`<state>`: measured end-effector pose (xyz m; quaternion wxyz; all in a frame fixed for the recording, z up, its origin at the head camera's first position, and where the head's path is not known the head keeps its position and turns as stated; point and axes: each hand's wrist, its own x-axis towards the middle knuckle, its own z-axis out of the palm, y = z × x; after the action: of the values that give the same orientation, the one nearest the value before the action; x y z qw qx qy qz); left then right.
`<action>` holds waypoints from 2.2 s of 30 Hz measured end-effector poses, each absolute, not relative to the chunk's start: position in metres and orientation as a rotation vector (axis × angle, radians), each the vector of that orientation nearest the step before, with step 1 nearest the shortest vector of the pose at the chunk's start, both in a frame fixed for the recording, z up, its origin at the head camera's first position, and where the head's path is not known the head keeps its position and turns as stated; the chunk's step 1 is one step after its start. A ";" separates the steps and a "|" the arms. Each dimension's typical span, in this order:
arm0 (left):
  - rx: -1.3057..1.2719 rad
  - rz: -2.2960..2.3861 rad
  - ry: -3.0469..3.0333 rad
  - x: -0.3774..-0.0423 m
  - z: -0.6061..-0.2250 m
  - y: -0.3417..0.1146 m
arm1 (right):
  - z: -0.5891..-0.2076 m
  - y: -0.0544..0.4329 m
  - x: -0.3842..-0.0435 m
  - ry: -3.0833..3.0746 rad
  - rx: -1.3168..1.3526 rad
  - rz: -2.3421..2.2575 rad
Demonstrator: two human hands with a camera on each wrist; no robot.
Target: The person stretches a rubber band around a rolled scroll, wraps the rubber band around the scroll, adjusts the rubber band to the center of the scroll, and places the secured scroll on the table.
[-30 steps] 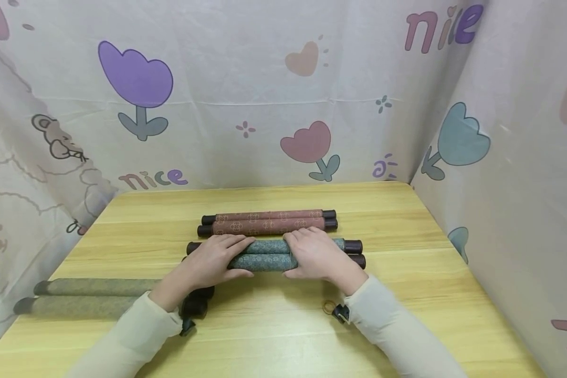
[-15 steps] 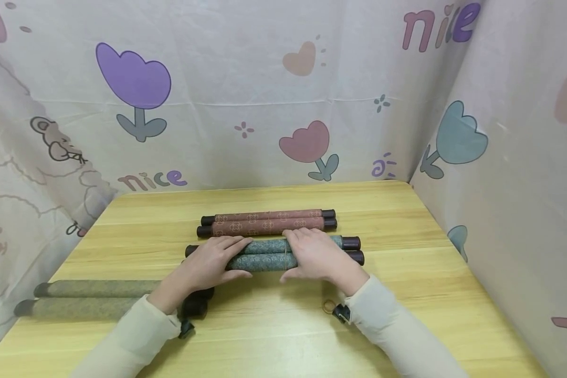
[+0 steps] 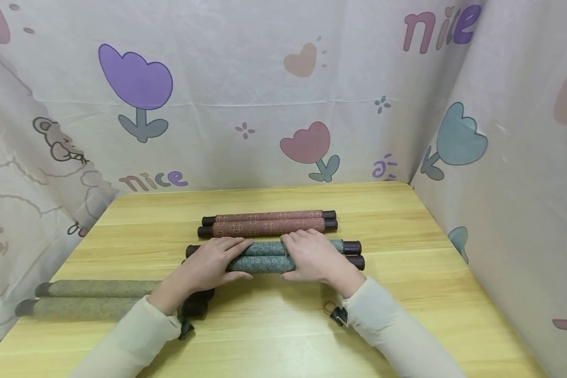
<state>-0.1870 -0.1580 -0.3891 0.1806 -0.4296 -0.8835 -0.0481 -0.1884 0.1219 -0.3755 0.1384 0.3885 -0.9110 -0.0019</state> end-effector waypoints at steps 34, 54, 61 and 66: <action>-1.219 -0.151 -2.485 -0.186 -0.388 -0.151 | -0.373 0.122 -0.186 -2.629 1.140 -0.029; -1.179 -0.124 -2.516 -0.187 -0.384 -0.159 | -0.359 0.131 -0.188 -2.745 1.099 0.061; -1.165 -0.103 -2.547 -0.187 -0.380 -0.167 | -0.358 0.147 -0.187 -2.784 1.056 0.046; -1.154 -0.106 -2.571 -0.186 -0.378 -0.171 | -0.359 0.160 -0.187 -2.792 1.027 0.099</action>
<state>-0.1857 -0.1712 -0.3781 0.1600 -0.4038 -0.9000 -0.0369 -0.1872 0.1597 -0.3588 0.0825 0.3438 -0.9348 0.0331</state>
